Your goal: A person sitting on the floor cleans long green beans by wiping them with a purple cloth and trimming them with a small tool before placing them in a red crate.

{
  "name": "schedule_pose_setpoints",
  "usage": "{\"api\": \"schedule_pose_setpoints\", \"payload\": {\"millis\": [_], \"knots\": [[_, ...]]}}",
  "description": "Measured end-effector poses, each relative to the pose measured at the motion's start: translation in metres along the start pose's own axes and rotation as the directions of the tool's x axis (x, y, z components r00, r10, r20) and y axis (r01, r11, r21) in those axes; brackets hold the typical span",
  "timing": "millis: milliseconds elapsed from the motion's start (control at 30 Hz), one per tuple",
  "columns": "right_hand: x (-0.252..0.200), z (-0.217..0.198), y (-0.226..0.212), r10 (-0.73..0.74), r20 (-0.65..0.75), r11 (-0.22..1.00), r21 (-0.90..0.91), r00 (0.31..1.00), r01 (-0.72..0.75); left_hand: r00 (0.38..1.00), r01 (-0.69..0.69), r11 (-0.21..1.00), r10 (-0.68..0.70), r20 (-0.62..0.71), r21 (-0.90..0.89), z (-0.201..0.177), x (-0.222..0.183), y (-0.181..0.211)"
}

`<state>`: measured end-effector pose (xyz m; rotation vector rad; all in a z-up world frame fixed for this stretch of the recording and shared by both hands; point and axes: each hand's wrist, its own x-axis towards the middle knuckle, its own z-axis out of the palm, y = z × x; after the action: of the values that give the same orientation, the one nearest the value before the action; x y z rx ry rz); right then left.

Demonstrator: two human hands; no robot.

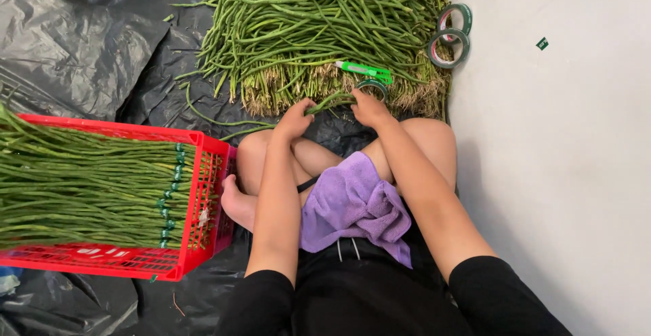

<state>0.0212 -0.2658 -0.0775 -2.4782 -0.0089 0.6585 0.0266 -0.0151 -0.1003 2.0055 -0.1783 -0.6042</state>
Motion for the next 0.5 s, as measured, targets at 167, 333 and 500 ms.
{"api": "schedule_pose_setpoints", "payload": {"millis": [167,333,500], "knots": [[0.013,0.013,0.005,-0.028,0.051,0.993,-0.116,0.998,0.033,0.997,0.021,0.992,-0.030,0.071,0.126,0.011,-0.004,0.010],[0.040,0.033,0.033,0.012,0.053,0.987,-0.163,0.999,-0.003,0.988,0.001,0.978,-0.033,0.151,0.208,0.028,0.001,0.014],[0.053,0.044,0.048,0.086,0.042,0.993,-0.084,0.995,-0.082,0.983,-0.068,0.896,-0.015,0.182,0.439,0.055,0.011,0.012]]}}
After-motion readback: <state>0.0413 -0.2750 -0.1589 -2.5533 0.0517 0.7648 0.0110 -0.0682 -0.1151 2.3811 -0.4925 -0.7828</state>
